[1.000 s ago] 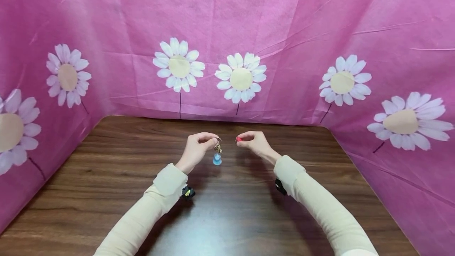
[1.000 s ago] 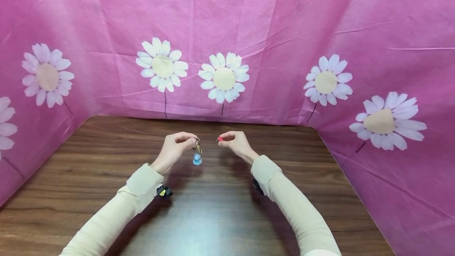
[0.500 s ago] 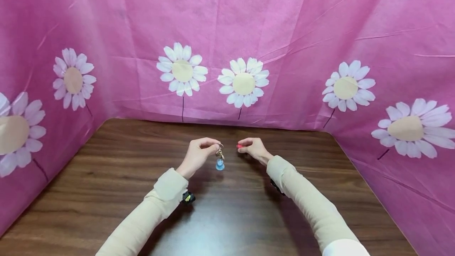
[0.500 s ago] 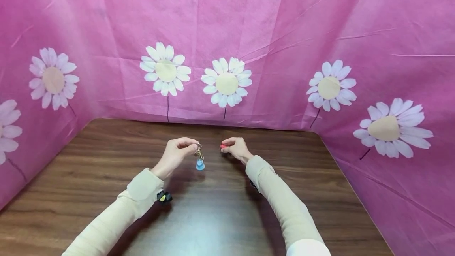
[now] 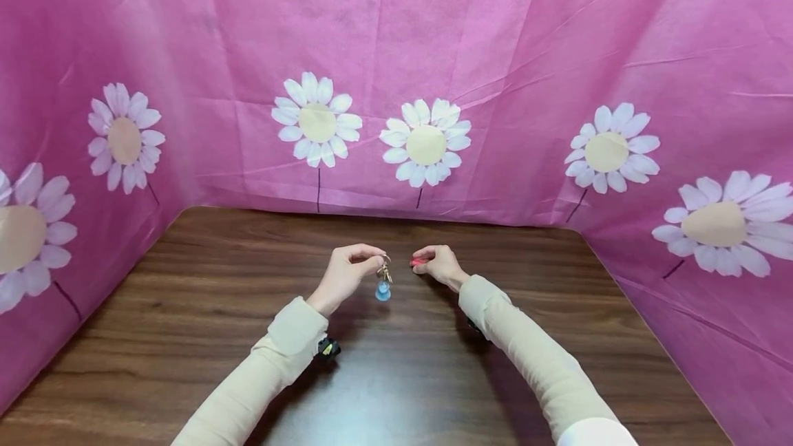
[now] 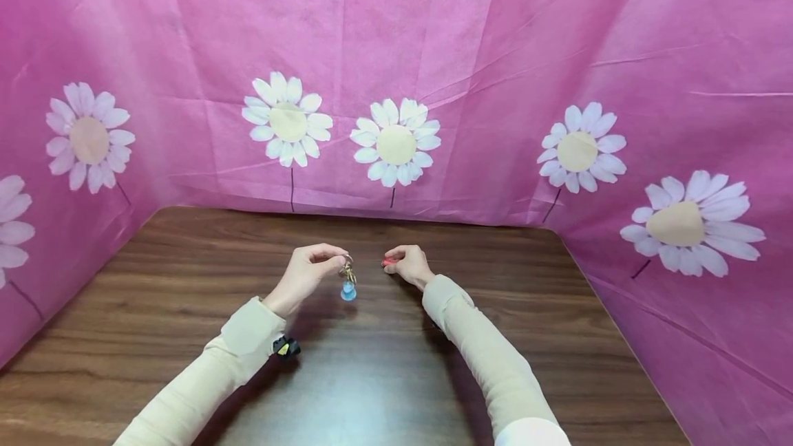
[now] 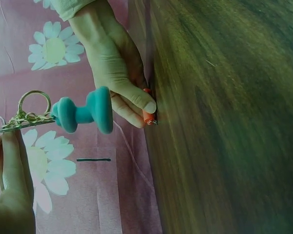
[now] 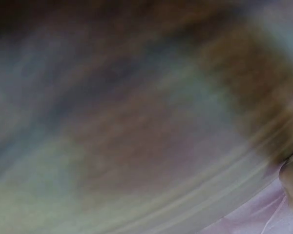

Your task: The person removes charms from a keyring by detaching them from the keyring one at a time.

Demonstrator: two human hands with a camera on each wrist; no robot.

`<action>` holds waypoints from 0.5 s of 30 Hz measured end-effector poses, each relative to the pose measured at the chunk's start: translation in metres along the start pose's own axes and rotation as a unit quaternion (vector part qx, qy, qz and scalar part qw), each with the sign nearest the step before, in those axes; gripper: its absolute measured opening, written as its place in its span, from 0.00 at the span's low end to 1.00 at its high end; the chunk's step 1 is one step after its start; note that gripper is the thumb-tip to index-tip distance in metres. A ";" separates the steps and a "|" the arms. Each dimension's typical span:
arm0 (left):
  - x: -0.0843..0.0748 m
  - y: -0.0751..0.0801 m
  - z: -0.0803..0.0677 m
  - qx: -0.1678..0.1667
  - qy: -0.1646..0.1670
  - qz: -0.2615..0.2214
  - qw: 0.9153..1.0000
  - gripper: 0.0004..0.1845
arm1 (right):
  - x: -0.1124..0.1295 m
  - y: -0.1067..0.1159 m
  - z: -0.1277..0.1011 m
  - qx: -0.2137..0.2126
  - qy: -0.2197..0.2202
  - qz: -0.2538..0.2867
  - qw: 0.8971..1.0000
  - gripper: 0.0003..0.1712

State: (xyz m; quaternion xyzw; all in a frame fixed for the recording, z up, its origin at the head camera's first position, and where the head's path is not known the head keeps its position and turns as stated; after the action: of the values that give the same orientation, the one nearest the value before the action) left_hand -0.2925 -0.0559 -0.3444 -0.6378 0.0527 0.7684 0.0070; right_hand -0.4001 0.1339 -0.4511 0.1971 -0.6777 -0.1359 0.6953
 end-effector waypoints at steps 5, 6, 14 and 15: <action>-0.003 0.001 -0.001 -0.001 0.002 -0.009 1.000 0.10 | 0.005 -0.001 -0.002 0.026 0.023 -0.018 0.999 0.22; -0.003 0.001 -0.001 0.000 0.005 -0.008 1.000 0.10 | 0.005 -0.001 -0.003 0.033 0.026 -0.023 0.999 0.22; 0.010 0.002 0.003 0.008 0.004 -0.003 1.000 0.10 | 0.005 0.002 -0.004 0.066 0.043 -0.074 0.994 0.26; 0.013 0.002 0.005 0.008 0.003 -0.008 1.000 0.10 | 0.005 0.003 -0.004 0.070 0.042 -0.073 0.994 0.26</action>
State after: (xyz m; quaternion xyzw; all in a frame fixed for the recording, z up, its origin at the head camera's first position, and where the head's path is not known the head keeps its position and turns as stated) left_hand -0.2996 -0.0584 -0.3564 -0.6402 0.0538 0.7661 0.0181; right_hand -0.3966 0.1341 -0.4454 0.2995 -0.6398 -0.1302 0.6957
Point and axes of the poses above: each hand's wrist, its own z-axis towards the middle knuckle, its own y-axis out of the back of the hand, x = y × z, the point moved 8 cm from there along z, towards the middle knuckle, and after that the axes turned 4 degrees about -x, right-handed, at the moved point
